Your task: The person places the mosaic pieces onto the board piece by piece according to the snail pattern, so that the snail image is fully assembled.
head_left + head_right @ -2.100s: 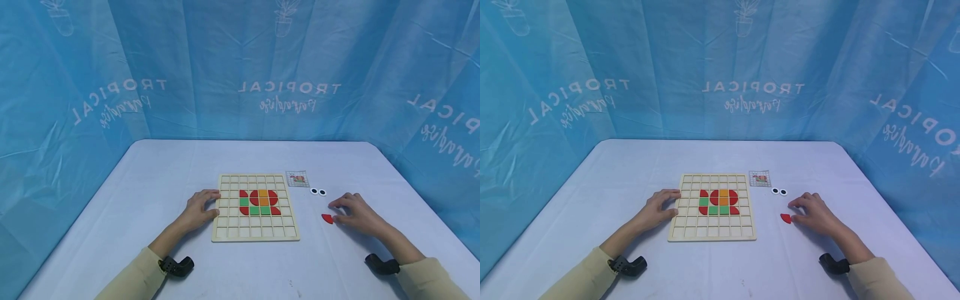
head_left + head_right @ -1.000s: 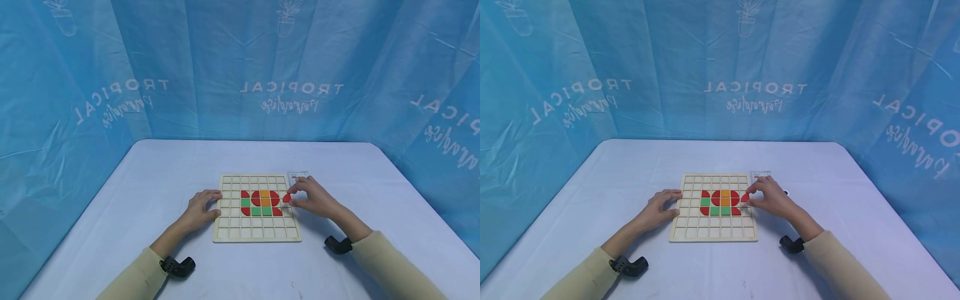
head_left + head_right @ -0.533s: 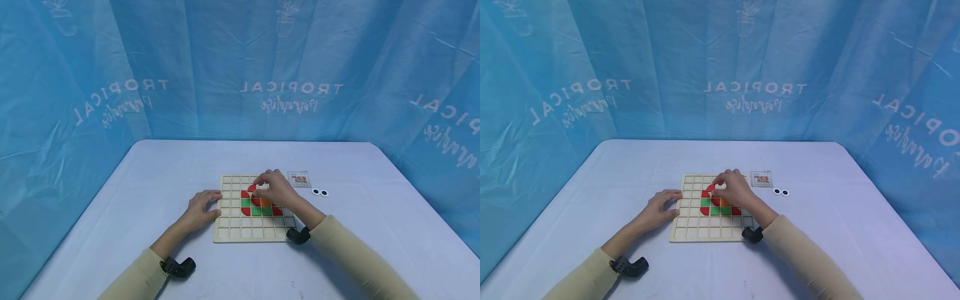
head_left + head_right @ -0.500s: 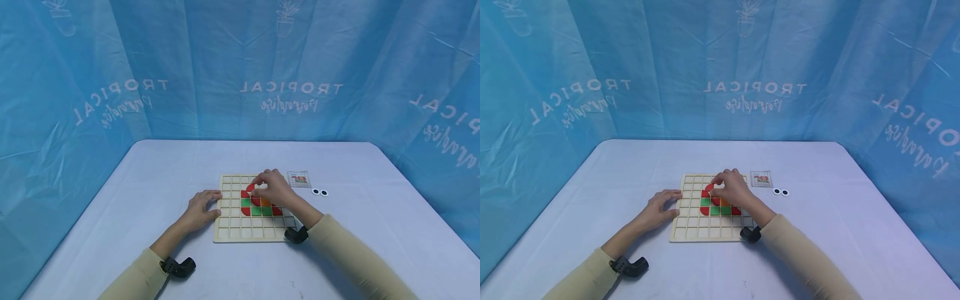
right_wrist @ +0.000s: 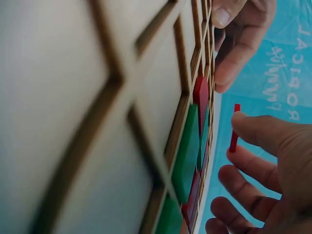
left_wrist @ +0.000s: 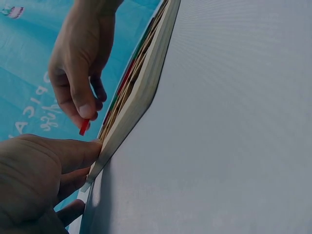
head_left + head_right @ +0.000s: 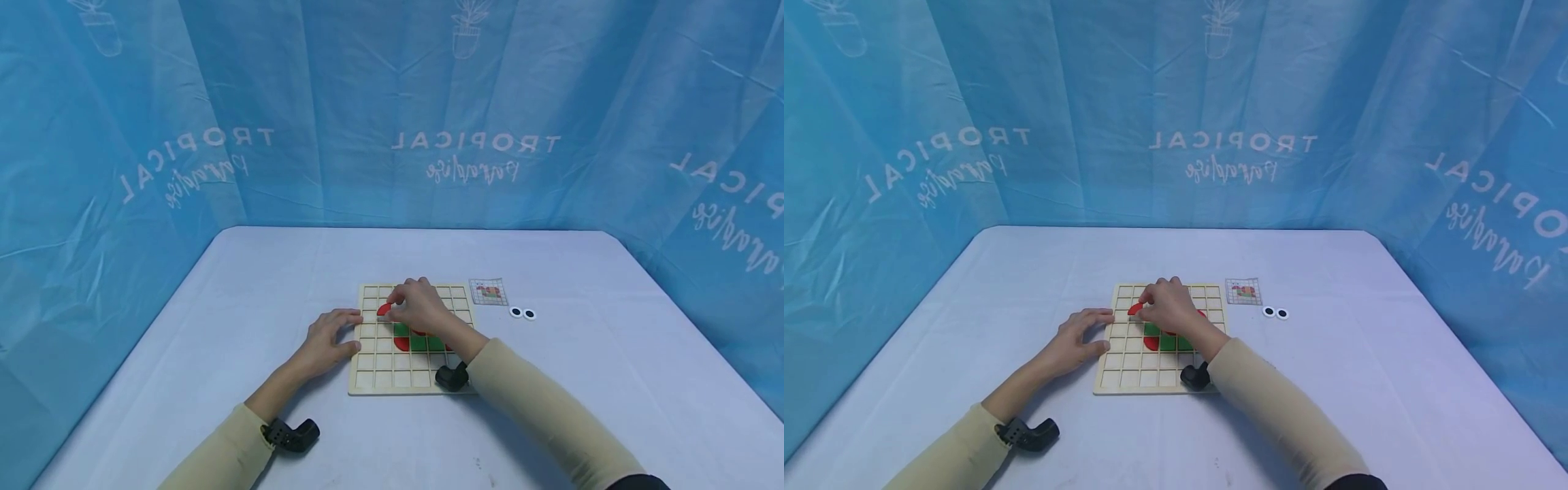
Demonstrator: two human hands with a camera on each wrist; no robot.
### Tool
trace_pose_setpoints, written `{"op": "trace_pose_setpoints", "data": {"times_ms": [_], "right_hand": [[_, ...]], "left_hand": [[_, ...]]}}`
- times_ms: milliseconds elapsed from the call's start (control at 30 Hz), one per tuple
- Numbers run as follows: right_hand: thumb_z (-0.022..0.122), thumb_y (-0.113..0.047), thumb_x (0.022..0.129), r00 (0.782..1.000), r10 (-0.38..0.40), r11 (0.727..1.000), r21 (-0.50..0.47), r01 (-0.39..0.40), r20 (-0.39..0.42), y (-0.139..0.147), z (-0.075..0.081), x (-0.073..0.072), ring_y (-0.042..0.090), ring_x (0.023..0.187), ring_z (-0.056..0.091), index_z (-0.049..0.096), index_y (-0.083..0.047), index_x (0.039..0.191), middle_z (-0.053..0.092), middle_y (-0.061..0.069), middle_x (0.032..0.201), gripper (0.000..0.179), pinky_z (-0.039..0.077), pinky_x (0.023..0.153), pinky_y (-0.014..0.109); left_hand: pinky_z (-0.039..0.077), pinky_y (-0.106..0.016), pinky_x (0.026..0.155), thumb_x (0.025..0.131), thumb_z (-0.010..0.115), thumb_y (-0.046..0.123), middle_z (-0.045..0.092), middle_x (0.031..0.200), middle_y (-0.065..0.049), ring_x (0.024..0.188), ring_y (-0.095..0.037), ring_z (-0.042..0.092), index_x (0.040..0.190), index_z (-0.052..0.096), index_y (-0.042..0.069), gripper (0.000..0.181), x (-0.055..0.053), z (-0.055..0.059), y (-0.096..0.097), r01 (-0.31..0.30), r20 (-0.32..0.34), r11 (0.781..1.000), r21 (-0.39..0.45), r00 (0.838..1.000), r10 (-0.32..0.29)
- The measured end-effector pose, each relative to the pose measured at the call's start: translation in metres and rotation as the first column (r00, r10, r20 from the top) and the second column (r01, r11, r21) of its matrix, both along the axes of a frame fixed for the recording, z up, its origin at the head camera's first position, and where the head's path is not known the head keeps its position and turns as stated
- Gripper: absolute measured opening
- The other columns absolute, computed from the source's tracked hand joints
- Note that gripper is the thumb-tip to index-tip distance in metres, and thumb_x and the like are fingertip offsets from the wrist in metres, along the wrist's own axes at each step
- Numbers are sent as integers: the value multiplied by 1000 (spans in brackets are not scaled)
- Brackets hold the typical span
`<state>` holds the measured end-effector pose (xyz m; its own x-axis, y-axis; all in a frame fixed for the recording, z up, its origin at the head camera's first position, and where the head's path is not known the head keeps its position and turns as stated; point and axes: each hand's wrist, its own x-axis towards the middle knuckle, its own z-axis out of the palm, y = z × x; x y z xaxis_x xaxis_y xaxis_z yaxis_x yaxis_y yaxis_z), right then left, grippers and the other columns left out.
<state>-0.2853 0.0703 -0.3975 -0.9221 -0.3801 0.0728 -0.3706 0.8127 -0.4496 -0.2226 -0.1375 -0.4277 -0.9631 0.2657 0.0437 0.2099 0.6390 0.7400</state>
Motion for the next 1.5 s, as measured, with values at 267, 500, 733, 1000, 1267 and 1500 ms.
{"op": "trace_pose_setpoints", "data": {"times_ms": [267,500,733,1000,1267,1500], "right_hand": [[74,-34,79,1000,-7,999,48,7,5,-5,-7,-3,16,86,45,71,-19,98,63,-3,93,24,40,72,29],[73,-33,80,1000,16,994,113,-13,-23,-5,-10,-3,16,83,43,71,-20,95,62,-4,88,20,37,73,31],[73,-34,80,999,27,989,146,-20,-47,-4,-11,-3,16,85,43,71,-22,96,61,-6,89,21,38,76,31],[74,-34,79,997,35,990,141,-26,-62,-3,-12,-1,16,84,43,71,-21,97,62,-4,90,22,37,74,30],[73,-34,80,994,55,987,157,-39,-99,-3,-13,-1,16,83,43,72,-21,97,63,-4,88,22,37,74,31],[74,-34,79,992,46,985,168,-26,-117,-3,-12,0,15,83,43,72,-21,97,64,-4,89,22,37,75,31]], "left_hand": [[12,-55,115,82,68,16,45,144,-4,137,-29,32,127,55,10,47,0,-1,-1,0,-19,1000,-15,1000,0],[12,-56,115,82,69,16,45,143,-4,137,-29,31,127,56,10,47,0,-2,-1,-5,-16,1000,-7,1000,5],[13,-56,115,82,69,14,46,143,-6,135,-30,33,126,56,9,45,-2,-3,-1,-1,-34,1000,-14,999,0],[13,-55,115,82,69,14,46,143,-6,136,-30,33,126,57,9,46,-1,-3,-1,-12,-28,1000,-14,1000,12],[12,-56,114,82,68,14,46,142,-6,136,-31,33,126,56,9,46,0,-2,-1,-9,-33,1000,-17,999,9],[12,-55,115,83,69,15,46,143,-5,136,-30,33,126,57,9,45,0,-2,-1,-8,-28,1000,-14,1000,8]]}}
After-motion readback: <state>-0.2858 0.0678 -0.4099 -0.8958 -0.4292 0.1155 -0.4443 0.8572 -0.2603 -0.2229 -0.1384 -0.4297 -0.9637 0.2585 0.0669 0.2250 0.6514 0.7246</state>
